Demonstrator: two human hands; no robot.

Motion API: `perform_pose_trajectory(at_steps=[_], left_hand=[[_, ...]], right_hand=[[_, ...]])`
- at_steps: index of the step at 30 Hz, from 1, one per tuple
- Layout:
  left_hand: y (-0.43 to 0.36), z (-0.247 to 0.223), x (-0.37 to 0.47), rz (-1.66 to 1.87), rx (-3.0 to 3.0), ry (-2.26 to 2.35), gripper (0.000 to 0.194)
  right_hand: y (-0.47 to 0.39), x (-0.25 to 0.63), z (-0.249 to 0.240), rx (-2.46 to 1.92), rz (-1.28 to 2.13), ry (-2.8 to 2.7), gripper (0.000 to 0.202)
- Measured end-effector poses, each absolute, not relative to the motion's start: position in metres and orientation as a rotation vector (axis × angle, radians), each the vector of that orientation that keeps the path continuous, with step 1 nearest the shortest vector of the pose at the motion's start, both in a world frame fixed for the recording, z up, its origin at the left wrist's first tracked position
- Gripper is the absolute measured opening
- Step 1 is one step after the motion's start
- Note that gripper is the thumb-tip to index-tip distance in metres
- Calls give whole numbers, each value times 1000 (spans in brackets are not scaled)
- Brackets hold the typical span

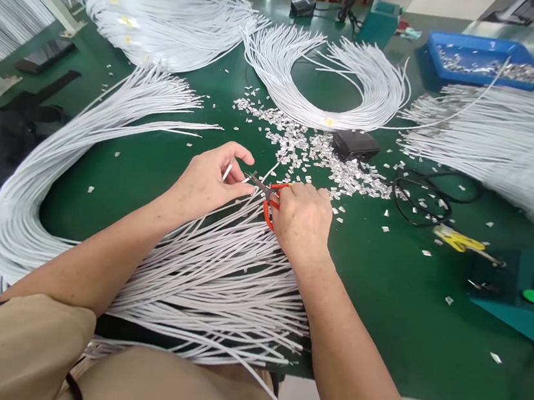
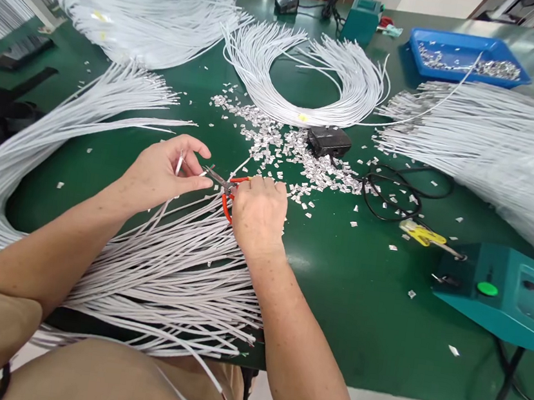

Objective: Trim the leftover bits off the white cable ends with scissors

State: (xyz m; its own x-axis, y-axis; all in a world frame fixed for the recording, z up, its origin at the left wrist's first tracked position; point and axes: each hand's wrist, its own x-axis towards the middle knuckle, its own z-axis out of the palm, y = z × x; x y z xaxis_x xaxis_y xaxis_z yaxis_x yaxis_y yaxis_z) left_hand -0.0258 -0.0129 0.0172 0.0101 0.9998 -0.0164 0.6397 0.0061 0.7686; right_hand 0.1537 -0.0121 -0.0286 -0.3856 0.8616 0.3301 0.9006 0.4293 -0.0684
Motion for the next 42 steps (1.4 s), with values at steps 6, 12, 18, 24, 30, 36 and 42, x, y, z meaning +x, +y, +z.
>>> perform_pose_trajectory(at_steps=[6, 12, 18, 24, 30, 36, 42], left_hand=[[-14, 18, -26, 747, 1723, 1712, 36], [-12, 17, -27, 753, 1722, 1729, 36], [-13, 12, -26, 765, 1670, 1528, 44], [-11, 18, -34, 640, 1588, 1336, 54], [-4, 29, -56, 406, 1579, 1236, 33], [-4, 24, -53, 539, 1569, 1342, 39], [-5, 20, -49, 613, 1478, 1381, 26]], right_hand=[[-12, 151, -28, -1553, -141, -2387, 29], [-9, 155, -26, -1581, 34, -2325, 27], [-6, 153, -27, -1397, 1076, -1639, 26], [-11, 143, -22, -1104, 1399, -1255, 25], [-11, 144, -18, -1167, 1538, -1143, 25], [-9, 152, -13, -1181, 1742, -1213, 26], [-8, 155, -15, -1334, 1147, -1412, 21]])
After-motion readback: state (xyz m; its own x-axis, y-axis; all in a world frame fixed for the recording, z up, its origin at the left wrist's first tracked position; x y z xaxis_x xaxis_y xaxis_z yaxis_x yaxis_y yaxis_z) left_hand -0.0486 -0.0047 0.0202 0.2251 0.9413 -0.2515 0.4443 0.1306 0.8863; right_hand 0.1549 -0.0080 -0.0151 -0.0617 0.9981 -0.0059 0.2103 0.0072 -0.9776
